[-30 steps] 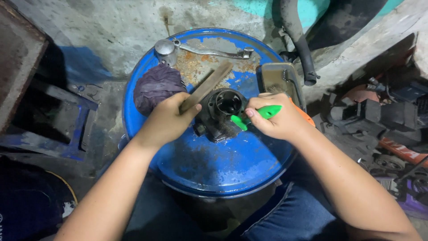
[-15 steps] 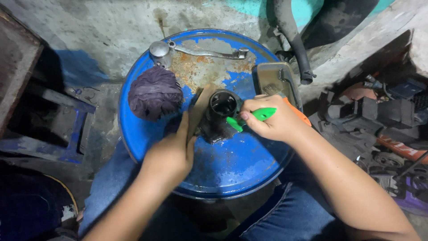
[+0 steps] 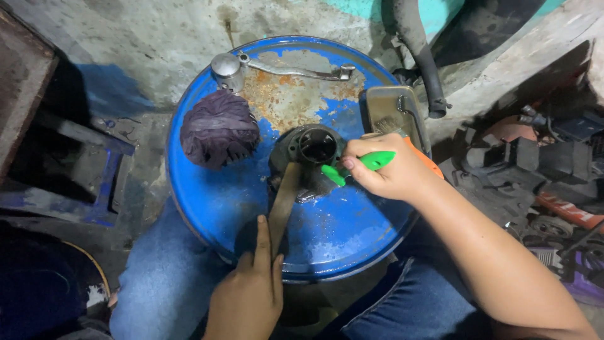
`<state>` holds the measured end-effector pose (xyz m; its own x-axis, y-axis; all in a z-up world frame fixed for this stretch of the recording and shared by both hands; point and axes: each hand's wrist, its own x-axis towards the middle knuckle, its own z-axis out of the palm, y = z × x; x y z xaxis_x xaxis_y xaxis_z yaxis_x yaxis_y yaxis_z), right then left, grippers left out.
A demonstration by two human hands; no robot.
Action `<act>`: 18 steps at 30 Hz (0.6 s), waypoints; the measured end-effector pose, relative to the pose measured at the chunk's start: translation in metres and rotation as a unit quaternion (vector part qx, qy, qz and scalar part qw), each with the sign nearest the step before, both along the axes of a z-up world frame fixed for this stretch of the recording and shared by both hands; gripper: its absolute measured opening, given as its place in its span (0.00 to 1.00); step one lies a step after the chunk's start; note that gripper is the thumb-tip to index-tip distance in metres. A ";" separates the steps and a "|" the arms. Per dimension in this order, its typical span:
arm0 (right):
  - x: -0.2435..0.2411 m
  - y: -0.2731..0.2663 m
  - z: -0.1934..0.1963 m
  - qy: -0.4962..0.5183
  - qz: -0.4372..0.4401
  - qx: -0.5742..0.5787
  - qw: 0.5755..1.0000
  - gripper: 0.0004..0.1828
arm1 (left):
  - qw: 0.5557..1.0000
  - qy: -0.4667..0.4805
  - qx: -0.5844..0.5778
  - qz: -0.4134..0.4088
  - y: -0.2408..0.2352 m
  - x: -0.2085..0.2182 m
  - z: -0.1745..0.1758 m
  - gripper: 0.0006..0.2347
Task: Scrubbing and scraping dirt from the cooling fins of a motorcycle cylinder block using a brush and a wooden stick.
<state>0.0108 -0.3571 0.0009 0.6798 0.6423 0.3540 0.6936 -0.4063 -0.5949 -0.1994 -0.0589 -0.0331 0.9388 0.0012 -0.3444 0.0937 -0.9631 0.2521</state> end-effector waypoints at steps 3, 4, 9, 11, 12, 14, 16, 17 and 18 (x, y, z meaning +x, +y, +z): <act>-0.001 -0.001 -0.001 0.009 -0.004 0.003 1.000 0.22 | 1.000 -0.012 0.010 -0.011 -0.001 -0.007 -0.002 0.39; -0.001 -0.001 0.000 0.007 -0.002 0.003 1.000 0.22 | 1.000 -0.014 0.010 -0.010 -0.001 -0.008 -0.003 0.39; -0.003 -0.003 -0.001 0.008 0.000 -0.001 1.000 0.22 | 0.989 0.096 -0.116 0.011 -0.001 -0.003 0.012 0.41; -0.003 -0.003 -0.001 0.011 0.002 0.001 1.000 0.22 | 0.976 0.128 -0.172 0.019 -0.003 -0.001 0.015 0.43; -0.004 -0.003 -0.001 0.014 0.004 0.003 1.000 0.21 | 0.960 0.160 -0.229 0.025 -0.005 0.001 0.016 0.45; -0.004 -0.004 -0.002 0.007 0.005 0.001 1.000 0.21 | 0.952 0.131 -0.275 0.028 -0.005 -0.001 0.002 0.45; -0.006 -0.004 -0.002 0.000 0.008 -0.001 1.000 0.22 | 0.941 0.102 -0.320 0.033 -0.010 0.003 0.005 0.45; -0.006 -0.004 -0.002 0.007 0.007 -0.002 1.000 0.21 | 0.941 0.146 -0.299 0.061 -0.015 0.009 0.015 0.47; -0.006 -0.004 -0.001 0.014 0.007 -0.002 1.000 0.21 | 0.938 0.189 -0.277 0.089 -0.020 0.015 0.024 0.49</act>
